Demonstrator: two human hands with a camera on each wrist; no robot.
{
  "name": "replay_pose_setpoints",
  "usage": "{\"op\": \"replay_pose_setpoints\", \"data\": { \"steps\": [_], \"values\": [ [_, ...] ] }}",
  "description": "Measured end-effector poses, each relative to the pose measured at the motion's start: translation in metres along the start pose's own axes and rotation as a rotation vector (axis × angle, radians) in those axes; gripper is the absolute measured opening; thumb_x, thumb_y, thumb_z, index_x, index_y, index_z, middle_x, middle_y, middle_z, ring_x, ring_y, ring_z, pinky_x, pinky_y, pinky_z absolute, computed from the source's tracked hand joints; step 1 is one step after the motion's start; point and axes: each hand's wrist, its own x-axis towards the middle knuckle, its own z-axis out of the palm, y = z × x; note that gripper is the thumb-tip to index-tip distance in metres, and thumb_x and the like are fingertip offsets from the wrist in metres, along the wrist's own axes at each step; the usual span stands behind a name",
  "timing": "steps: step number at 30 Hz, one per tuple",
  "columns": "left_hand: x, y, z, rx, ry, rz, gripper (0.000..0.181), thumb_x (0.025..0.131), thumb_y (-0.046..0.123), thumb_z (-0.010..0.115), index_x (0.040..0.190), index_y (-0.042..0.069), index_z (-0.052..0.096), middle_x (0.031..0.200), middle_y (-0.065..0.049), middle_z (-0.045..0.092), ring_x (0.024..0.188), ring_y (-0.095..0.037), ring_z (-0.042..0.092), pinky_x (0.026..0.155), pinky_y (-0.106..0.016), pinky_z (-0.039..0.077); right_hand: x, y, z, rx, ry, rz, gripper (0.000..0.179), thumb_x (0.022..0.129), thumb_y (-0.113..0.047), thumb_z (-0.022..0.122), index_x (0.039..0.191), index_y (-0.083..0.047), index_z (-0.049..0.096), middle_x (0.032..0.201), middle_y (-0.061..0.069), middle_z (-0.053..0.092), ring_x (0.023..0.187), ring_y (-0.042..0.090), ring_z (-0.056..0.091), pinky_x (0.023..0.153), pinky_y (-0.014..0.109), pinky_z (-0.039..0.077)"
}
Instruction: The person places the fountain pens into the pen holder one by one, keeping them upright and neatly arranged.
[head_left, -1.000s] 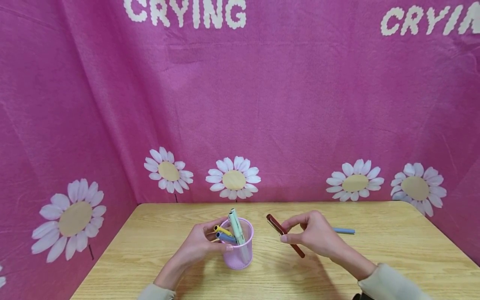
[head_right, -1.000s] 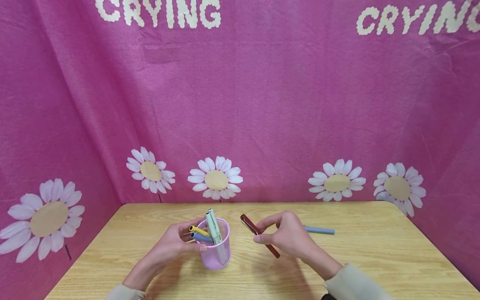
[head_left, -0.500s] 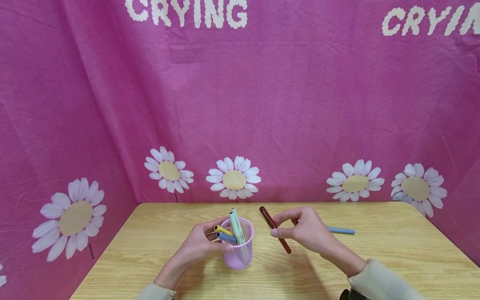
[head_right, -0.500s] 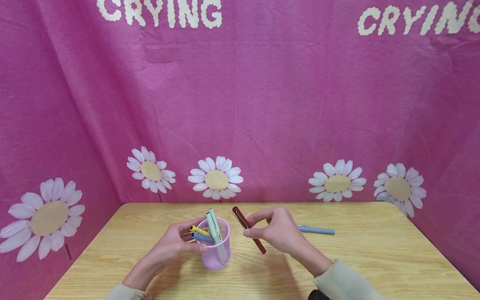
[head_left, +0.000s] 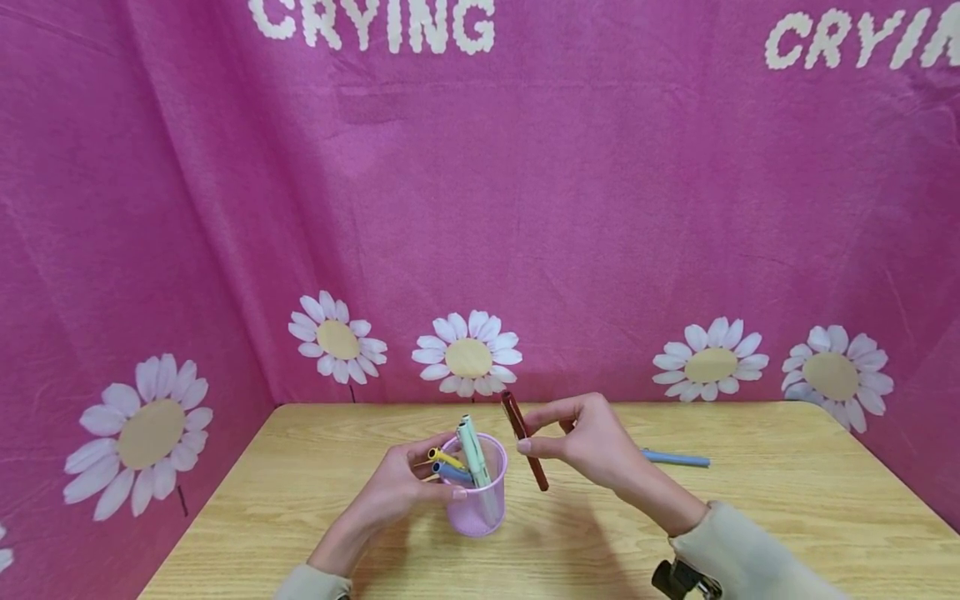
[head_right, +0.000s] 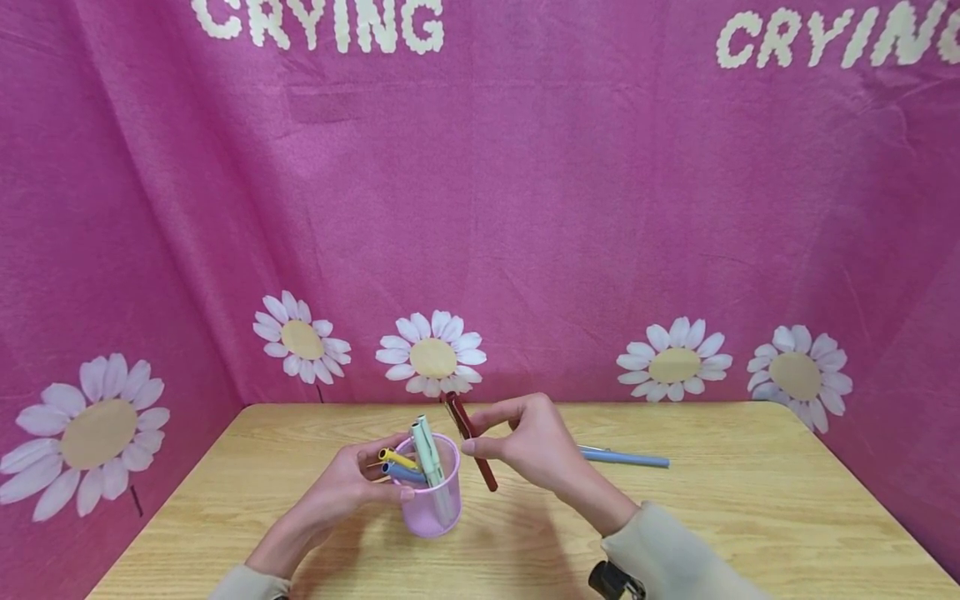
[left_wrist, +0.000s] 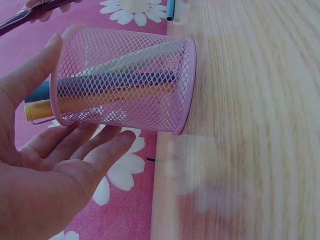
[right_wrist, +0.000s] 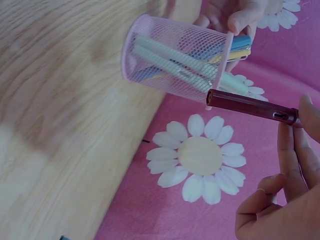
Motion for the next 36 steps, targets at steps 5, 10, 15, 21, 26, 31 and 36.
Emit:
{"op": "replay_pose_setpoints", "data": {
  "steps": [5, 10, 15, 21, 26, 31, 36],
  "values": [
    [0.000, 0.000, -0.001, 0.001, -0.004, 0.003, 0.080, 0.080, -0.002, 0.087, 0.151, -0.005, 0.052, 0.150, -0.026, 0.055, 0.130, -0.041, 0.060, 0.108, -0.045, 0.051, 0.005, -0.007, 0.004, 0.010, 0.000, -0.027, 0.019, 0.079, -0.016, 0.092, 0.097, -0.013, 0.086, 0.096, -0.002, 0.080, 0.086, 0.018, 0.056, 0.070, 0.028, 0.042],
    [0.001, -0.001, -0.001, -0.003, -0.012, 0.013, 0.080, 0.080, -0.003, 0.086, 0.152, -0.006, 0.051, 0.149, -0.026, 0.056, 0.129, -0.041, 0.061, 0.108, -0.043, 0.051, 0.011, -0.014, 0.010, 0.028, 0.020, -0.046, 0.024, 0.079, -0.018, 0.093, 0.100, -0.010, 0.086, 0.095, -0.001, 0.080, 0.096, 0.017, 0.063, 0.083, 0.031, 0.048],
    [0.001, -0.001, -0.002, -0.002, -0.012, 0.009, 0.079, 0.081, -0.002, 0.087, 0.152, -0.006, 0.051, 0.148, -0.025, 0.057, 0.128, -0.039, 0.061, 0.108, -0.044, 0.051, 0.016, -0.021, 0.018, 0.089, 0.029, -0.064, 0.022, 0.079, -0.014, 0.092, 0.099, -0.008, 0.085, 0.095, 0.000, 0.080, 0.103, 0.017, 0.066, 0.092, 0.033, 0.050],
    [0.000, -0.001, -0.001, -0.013, -0.013, 0.009, 0.079, 0.081, -0.003, 0.086, 0.152, -0.006, 0.051, 0.149, -0.025, 0.056, 0.128, -0.039, 0.061, 0.108, -0.043, 0.052, 0.020, -0.025, 0.028, 0.152, 0.036, -0.089, 0.020, 0.080, -0.009, 0.091, 0.098, -0.006, 0.085, 0.096, 0.002, 0.080, 0.093, 0.016, 0.064, 0.076, 0.024, 0.048],
    [0.001, -0.001, -0.001, -0.030, -0.019, 0.013, 0.080, 0.080, -0.003, 0.086, 0.152, -0.006, 0.050, 0.148, -0.025, 0.057, 0.127, -0.037, 0.062, 0.107, -0.041, 0.052, 0.023, -0.024, 0.034, 0.186, 0.033, -0.102, 0.019, 0.081, -0.007, 0.091, 0.098, -0.004, 0.085, 0.095, 0.004, 0.080, 0.094, 0.017, 0.066, 0.075, 0.023, 0.049],
    [0.001, -0.001, -0.001, -0.030, -0.025, 0.013, 0.080, 0.081, -0.003, 0.086, 0.152, -0.006, 0.050, 0.148, -0.024, 0.058, 0.128, -0.038, 0.062, 0.107, -0.042, 0.052, 0.024, -0.021, 0.041, 0.188, 0.025, -0.093, 0.018, 0.081, -0.007, 0.091, 0.097, -0.005, 0.085, 0.095, 0.003, 0.080, 0.094, 0.016, 0.065, 0.076, 0.024, 0.049],
    [0.001, -0.001, -0.002, -0.030, -0.032, 0.019, 0.079, 0.082, -0.003, 0.085, 0.153, -0.005, 0.050, 0.147, -0.023, 0.059, 0.129, -0.039, 0.061, 0.108, -0.043, 0.052, 0.024, -0.016, 0.047, 0.185, 0.017, -0.078, 0.020, 0.081, -0.010, 0.092, 0.098, -0.005, 0.085, 0.097, 0.003, 0.080, 0.095, 0.017, 0.065, 0.076, 0.025, 0.049]
  ]
}}
